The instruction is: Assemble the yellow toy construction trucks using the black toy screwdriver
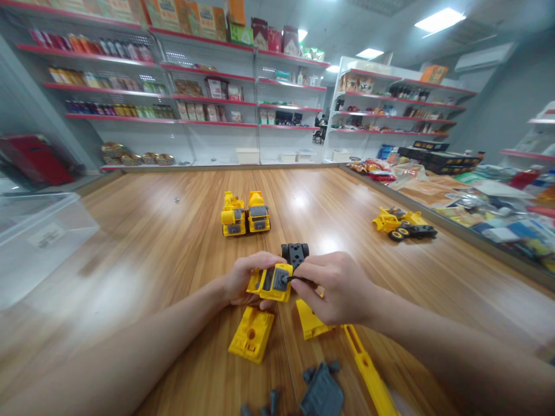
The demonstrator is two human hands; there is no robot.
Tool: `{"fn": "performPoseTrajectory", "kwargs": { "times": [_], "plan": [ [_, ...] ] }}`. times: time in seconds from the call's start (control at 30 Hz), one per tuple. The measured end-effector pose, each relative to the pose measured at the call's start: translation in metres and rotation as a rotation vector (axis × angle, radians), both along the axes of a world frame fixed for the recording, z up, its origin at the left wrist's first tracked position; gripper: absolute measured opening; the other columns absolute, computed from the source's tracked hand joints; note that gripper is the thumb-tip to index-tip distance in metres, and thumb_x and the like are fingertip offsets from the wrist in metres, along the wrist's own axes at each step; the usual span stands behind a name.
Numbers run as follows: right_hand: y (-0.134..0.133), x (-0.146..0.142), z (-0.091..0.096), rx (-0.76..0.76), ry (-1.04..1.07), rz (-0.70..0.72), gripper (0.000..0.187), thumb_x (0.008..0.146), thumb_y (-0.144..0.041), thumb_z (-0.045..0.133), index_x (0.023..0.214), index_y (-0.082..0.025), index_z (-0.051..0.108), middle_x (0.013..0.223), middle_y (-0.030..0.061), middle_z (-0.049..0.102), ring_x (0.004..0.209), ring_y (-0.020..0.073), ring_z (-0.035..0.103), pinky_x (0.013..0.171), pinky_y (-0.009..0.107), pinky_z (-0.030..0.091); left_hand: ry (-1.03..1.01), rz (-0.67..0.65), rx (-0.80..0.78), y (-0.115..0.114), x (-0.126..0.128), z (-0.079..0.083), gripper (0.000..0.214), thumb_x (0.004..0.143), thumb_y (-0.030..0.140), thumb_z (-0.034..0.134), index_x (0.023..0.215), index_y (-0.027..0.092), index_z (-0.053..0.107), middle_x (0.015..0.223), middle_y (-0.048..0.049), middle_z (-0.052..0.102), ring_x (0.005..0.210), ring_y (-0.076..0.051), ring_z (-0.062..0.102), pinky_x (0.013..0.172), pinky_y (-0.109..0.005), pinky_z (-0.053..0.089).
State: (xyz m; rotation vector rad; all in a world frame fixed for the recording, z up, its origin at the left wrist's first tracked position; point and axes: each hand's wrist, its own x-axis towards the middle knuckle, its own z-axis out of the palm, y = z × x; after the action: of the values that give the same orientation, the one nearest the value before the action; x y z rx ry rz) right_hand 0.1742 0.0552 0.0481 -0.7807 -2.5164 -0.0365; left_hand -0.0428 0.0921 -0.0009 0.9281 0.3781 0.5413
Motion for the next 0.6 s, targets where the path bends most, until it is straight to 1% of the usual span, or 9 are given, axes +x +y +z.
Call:
{"fn": "performPoseTrajectory", "kwargs": {
  "times": [0.17, 0.3, 0.43, 0.6],
  "plan": [
    [0.0020, 0.0015, 0.0013, 0.017, -0.073, -0.021, 0.022, 0.090, -0.027, 0.049, 0.073, -0.017, 0.058, 0.069, 0.0015, 0.061, 0.060, 0.0122, 0.051, 0.056, 0.029, 0.028, 0.054, 0.131, 0.167, -0.0039, 0.0053, 0.0038, 0.032, 0.080, 0.038, 0.054, 0.073, 0.007, 0.060, 0.052, -0.0088, 0.060, 0.034, -0.016, 0.053, 0.029, -0.021, 0.035],
    [0.0028, 0.0015, 0.0013, 0.016, -0.096, -0.023, 0.022, 0.089, -0.026, 0.049, 0.071, -0.017, 0.058, 0.068, 0.0014, 0.061, 0.059, 0.0120, 0.051, 0.056, 0.029, 0.028, 0.116, 0.213, 0.204, -0.0054, 0.0062, 0.0011, 0.032, 0.080, 0.039, 0.058, 0.074, 0.008, 0.061, 0.054, -0.0070, 0.061, 0.035, -0.015, 0.053, 0.030, -0.022, 0.038],
    [0.0027, 0.0001, -0.0004, 0.020, -0.095, -0.018, 0.020, 0.089, -0.024, 0.050, 0.071, -0.017, 0.059, 0.069, 0.0015, 0.062, 0.059, 0.0120, 0.052, 0.056, 0.029, 0.029, 0.138, 0.255, 0.232, -0.0049, 0.0051, -0.0023, 0.031, 0.083, 0.039, 0.056, 0.074, 0.010, 0.060, 0.055, -0.0058, 0.061, 0.037, -0.016, 0.054, 0.033, -0.022, 0.038],
    [0.0022, -0.0015, -0.0033, -0.006, -0.090, -0.051, 0.021, 0.089, -0.023, 0.051, 0.071, -0.016, 0.060, 0.069, 0.0027, 0.063, 0.061, 0.0129, 0.054, 0.057, 0.028, 0.032, 0.205, 0.268, 0.297, -0.0053, 0.0044, -0.0038, 0.031, 0.084, 0.039, 0.058, 0.077, 0.009, 0.062, 0.056, -0.0041, 0.059, 0.040, -0.013, 0.053, 0.035, -0.021, 0.038]
  ]
}}
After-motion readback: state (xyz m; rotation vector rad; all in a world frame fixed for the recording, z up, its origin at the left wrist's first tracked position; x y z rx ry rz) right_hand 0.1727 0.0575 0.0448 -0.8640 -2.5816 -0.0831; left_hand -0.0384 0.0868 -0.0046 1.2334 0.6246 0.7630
